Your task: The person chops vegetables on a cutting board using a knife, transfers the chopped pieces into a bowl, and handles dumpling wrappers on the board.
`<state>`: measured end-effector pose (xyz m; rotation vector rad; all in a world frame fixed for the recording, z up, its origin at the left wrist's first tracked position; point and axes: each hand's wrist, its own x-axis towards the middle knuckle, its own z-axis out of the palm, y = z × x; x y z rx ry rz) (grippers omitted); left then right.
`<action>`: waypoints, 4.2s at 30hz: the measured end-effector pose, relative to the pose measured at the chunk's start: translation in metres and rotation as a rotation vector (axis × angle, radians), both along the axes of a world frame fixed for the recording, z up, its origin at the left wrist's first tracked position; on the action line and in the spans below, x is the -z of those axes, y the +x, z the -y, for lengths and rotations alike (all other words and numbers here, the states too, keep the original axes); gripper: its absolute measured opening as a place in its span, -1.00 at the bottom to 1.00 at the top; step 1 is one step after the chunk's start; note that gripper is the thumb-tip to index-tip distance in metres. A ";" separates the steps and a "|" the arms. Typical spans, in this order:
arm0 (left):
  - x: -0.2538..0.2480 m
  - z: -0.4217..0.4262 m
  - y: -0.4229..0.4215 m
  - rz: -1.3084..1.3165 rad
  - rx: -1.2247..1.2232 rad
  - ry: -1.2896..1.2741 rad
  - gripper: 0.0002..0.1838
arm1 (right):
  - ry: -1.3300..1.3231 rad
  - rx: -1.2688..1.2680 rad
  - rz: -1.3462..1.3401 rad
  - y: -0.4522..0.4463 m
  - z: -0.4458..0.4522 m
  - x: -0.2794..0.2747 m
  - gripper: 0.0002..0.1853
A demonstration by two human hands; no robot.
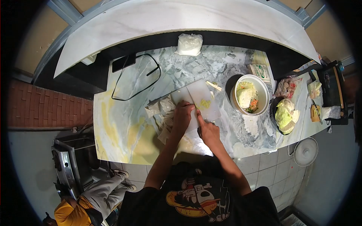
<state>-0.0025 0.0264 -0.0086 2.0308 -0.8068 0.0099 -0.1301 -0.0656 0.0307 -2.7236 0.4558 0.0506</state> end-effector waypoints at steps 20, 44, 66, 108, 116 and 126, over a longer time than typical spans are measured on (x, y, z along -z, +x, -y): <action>0.005 -0.002 0.009 -0.031 0.044 -0.025 -0.87 | 0.207 0.037 0.050 -0.018 0.002 0.001 -0.21; 0.003 -0.001 0.003 -0.039 0.015 0.008 -0.88 | 0.165 0.007 0.008 -0.018 0.001 0.007 -0.20; -0.001 0.000 0.003 -0.038 -0.025 -0.005 -0.89 | 0.127 0.035 -0.005 -0.004 0.004 0.013 -0.26; 0.007 -0.004 0.007 -0.020 0.005 -0.042 -0.91 | 0.135 0.017 0.065 -0.012 0.001 0.012 -0.20; 0.005 -0.004 0.005 -0.058 0.010 -0.035 -0.91 | 0.114 0.015 0.003 -0.008 0.001 0.012 -0.23; 0.008 -0.003 0.006 -0.034 0.011 -0.010 -0.89 | 0.173 0.048 -0.033 -0.001 0.005 0.007 -0.30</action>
